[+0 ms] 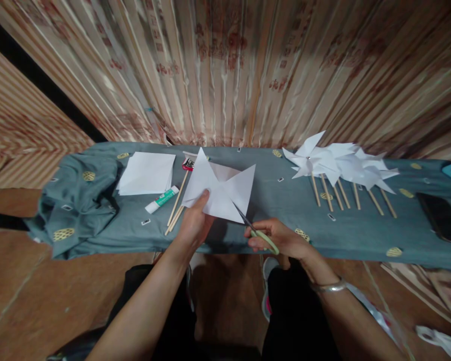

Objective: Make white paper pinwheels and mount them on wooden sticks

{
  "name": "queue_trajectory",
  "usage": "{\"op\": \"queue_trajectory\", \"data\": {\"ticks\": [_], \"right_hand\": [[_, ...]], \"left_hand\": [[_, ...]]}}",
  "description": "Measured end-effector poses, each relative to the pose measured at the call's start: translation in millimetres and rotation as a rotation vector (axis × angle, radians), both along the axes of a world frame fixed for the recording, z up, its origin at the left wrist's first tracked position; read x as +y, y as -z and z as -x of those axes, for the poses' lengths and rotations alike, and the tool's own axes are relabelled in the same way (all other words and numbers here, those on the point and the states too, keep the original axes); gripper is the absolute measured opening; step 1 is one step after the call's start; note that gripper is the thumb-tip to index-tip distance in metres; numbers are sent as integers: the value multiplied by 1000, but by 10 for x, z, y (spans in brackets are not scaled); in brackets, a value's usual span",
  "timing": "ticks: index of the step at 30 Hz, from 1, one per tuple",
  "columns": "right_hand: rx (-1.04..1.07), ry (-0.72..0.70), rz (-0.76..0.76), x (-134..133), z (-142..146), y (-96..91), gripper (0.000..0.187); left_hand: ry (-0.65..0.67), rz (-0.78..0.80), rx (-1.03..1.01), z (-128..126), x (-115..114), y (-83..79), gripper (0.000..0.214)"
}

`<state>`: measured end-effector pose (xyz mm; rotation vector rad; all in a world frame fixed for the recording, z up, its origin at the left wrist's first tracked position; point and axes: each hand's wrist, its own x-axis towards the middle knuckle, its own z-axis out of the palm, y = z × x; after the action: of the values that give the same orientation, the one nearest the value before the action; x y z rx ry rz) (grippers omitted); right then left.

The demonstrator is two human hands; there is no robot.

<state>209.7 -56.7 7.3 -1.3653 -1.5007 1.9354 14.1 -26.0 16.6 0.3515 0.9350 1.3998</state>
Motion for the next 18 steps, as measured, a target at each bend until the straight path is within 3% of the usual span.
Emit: {"op": "queue_trajectory", "data": {"ticks": [4, 8, 11, 15, 18], "right_hand": [[-223, 34, -122, -28, -307, 55, 50], [-749, 207, -524, -27, -586, 161, 54], [-1028, 282, -711, -22, -699, 233, 58], [-1179, 263, -912, -19, -738, 318, 59], [-1221, 245, -954, 5, -733, 345, 58]], "left_hand": [[8, -11, -2, -1, 54, 8, 33], [21, 51, 14, -50, 68, 16, 31], [65, 101, 15, -125, 57, 43, 26], [119, 127, 12, -230, 45, 133, 25], [145, 141, 28, -281, 50, 211, 25]]}}
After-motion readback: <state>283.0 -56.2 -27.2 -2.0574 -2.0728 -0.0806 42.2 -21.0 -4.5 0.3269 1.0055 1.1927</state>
